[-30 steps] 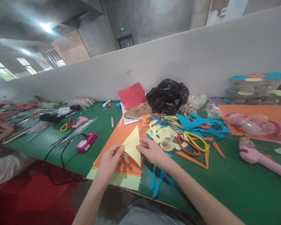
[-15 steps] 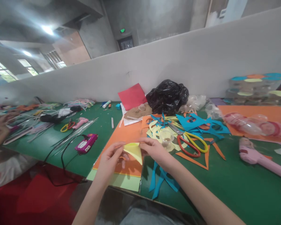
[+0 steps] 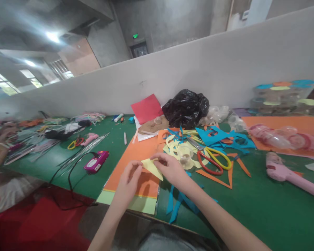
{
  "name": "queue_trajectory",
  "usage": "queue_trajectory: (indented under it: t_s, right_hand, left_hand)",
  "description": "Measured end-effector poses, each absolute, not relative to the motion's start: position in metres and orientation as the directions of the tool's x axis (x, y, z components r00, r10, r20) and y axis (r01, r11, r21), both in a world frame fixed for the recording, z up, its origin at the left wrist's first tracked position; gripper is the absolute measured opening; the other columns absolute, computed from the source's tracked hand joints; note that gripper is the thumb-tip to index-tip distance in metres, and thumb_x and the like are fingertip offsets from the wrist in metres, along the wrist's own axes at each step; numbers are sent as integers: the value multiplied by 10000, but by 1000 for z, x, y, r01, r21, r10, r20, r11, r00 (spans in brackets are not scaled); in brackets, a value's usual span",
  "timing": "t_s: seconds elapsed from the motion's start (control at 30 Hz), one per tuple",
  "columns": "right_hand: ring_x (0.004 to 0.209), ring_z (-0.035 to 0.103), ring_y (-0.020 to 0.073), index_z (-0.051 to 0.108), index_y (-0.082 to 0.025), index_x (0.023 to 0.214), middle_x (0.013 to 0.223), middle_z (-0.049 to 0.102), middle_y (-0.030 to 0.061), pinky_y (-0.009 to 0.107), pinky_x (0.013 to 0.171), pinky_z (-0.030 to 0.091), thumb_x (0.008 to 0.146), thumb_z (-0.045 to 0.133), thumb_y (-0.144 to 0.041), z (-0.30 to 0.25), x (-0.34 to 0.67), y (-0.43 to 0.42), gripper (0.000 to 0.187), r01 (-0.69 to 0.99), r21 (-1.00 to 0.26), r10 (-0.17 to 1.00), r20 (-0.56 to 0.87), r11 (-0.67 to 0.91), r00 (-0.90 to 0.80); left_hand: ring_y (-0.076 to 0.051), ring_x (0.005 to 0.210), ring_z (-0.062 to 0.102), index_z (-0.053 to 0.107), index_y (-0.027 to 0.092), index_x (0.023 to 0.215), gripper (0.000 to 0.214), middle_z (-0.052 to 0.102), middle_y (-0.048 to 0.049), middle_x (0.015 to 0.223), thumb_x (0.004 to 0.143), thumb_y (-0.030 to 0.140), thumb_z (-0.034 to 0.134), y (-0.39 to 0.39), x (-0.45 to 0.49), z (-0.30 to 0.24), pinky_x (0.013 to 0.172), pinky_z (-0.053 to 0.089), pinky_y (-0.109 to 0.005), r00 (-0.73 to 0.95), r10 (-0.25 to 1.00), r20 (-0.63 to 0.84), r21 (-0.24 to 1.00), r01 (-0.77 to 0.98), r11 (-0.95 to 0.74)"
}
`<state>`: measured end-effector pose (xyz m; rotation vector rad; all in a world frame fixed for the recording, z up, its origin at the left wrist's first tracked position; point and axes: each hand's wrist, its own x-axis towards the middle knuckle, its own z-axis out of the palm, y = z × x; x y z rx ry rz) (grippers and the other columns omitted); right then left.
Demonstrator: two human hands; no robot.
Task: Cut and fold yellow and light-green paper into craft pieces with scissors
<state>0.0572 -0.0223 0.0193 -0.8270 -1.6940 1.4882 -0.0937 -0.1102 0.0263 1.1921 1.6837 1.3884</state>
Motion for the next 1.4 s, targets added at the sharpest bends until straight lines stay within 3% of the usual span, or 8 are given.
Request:
queue_trajectory:
  t_s: [0.13, 0.23, 0.33, 0.5, 0.63, 0.73, 1.0, 1.4]
  right_hand:
    - [721, 521, 167, 630, -217, 1161, 744, 531, -12, 310, 723, 447, 876, 520, -417, 14, 57, -25, 365, 71, -957, 814, 198, 281, -547]
    - [759, 539, 171, 616, -241, 1227, 789, 558, -3, 309, 735, 449, 925, 492, -409, 11, 58, -28, 367, 113, -930, 763, 212, 349, -610]
    - [779, 545, 176, 601, -249, 1267, 819, 570, 2, 312, 736, 439, 949, 479, -431, 10, 60, -31, 386, 168, -913, 741, 184, 373, -646]
    - [871, 575, 190, 571, -240, 1293, 915, 619, 19, 313, 794, 437, 945, 511, -485, 11, 63, -33, 430, 182, -924, 765, 155, 336, -625]
    - [764, 544, 169, 644, -194, 984, 814, 619, 11, 284, 709, 404, 938, 505, -453, 15, 63, -33, 298, 188, -920, 763, 157, 344, -627]
    - [695, 496, 147, 606, -189, 828, 726, 576, -10, 267, 654, 371, 949, 484, -453, 16, 62, -33, 315, 177, -918, 756, 170, 355, -632]
    - [716, 477, 144, 596, -190, 821, 758, 559, -2, 245, 618, 362, 965, 474, -463, 16, 63, -33, 332, 142, -919, 720, 184, 367, -669]
    - [726, 514, 152, 601, -192, 830, 767, 590, 5, 249, 648, 398, 968, 454, -489, 16, 63, -34, 359, 171, -920, 731, 156, 353, -665]
  left_hand:
    - [-260, 1145, 615, 545, 197, 1086, 357, 595, -152, 1271, 895, 498, 537, -110, -90, 20, 911, 534, -408, -448, 867, 219, 864, 502, 41]
    - [-288, 1136, 589, 597, 202, 1117, 347, 659, -131, 1146, 932, 477, 494, -112, -92, 18, 959, 477, -471, -331, 893, 304, 710, 704, 19]
    - [-281, 1011, 613, 645, 222, 1045, 307, 707, -92, 1016, 957, 439, 446, -114, -95, 20, 915, 471, -457, -207, 936, 284, 632, 775, -20]
    - [-210, 878, 641, 628, 236, 1001, 306, 703, -39, 959, 969, 449, 411, -117, -95, 27, 813, 488, -339, -247, 957, 149, 754, 655, 51]
    - [-167, 799, 603, 602, 219, 911, 323, 655, -14, 869, 956, 487, 428, -116, -92, 30, 748, 485, -274, -282, 954, 102, 840, 538, 70]
    - [-157, 786, 590, 580, 211, 873, 338, 621, -8, 844, 942, 513, 445, -115, -91, 32, 719, 491, -253, -285, 956, 68, 889, 452, 71]
    - [-189, 943, 620, 615, 203, 927, 299, 660, -45, 948, 929, 471, 483, -112, -90, 35, 813, 497, -277, -281, 952, 124, 889, 458, 19]
    - [-162, 819, 576, 593, 197, 864, 297, 593, -16, 839, 905, 482, 521, -109, -89, 33, 763, 473, -261, -330, 935, 130, 918, 395, 12]
